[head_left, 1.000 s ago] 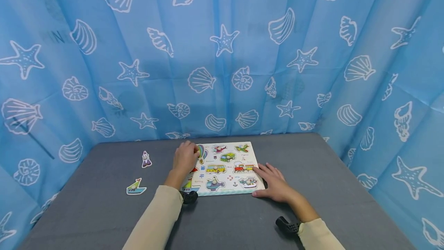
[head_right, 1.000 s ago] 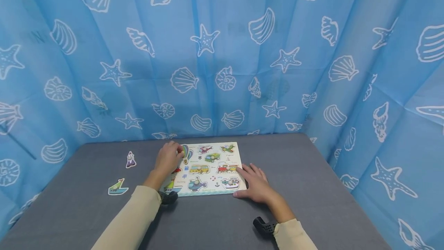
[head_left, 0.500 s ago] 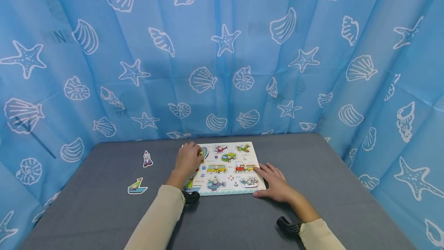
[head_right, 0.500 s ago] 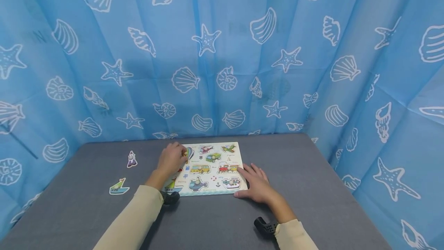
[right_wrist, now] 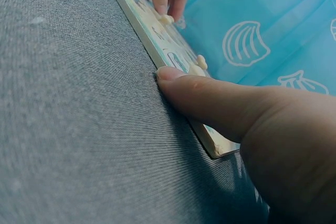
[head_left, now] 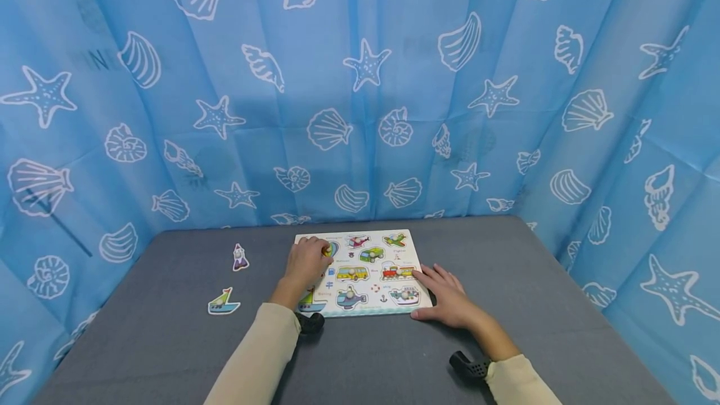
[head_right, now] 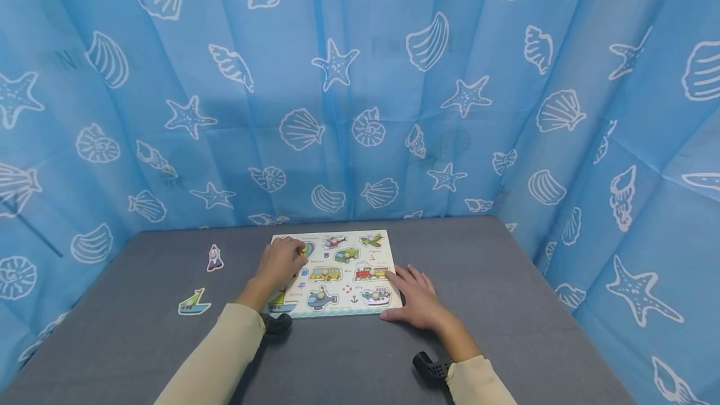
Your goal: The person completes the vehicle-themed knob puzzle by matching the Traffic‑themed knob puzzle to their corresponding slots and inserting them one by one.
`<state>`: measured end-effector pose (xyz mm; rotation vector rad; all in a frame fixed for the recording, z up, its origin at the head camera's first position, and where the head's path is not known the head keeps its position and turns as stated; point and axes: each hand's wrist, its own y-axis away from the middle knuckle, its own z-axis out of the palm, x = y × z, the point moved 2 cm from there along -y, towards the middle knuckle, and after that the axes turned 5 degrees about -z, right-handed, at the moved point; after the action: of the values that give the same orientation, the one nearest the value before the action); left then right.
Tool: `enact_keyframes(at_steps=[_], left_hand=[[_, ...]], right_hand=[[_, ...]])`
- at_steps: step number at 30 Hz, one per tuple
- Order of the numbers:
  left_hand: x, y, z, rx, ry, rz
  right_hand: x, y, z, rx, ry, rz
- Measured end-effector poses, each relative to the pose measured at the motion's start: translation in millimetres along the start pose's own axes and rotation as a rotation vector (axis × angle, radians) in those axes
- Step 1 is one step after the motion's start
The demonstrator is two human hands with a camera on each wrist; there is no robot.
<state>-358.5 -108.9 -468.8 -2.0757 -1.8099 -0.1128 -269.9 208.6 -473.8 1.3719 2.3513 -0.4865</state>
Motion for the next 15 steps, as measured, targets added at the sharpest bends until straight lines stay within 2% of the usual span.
enact_keyframes(at_steps=[7, 15], left_hand=[[-3.8, 3.0, -1.2, -0.01, 0.034, 0.001], [-16.8, 11.9, -11.9, 0.009, 0.16, -0.011]], right_hand=[[0.0, -0.8, -0.3, 0.0, 0.003, 0.0], [1.5, -0.8, 0.9, 0.005, 0.003, -0.005]])
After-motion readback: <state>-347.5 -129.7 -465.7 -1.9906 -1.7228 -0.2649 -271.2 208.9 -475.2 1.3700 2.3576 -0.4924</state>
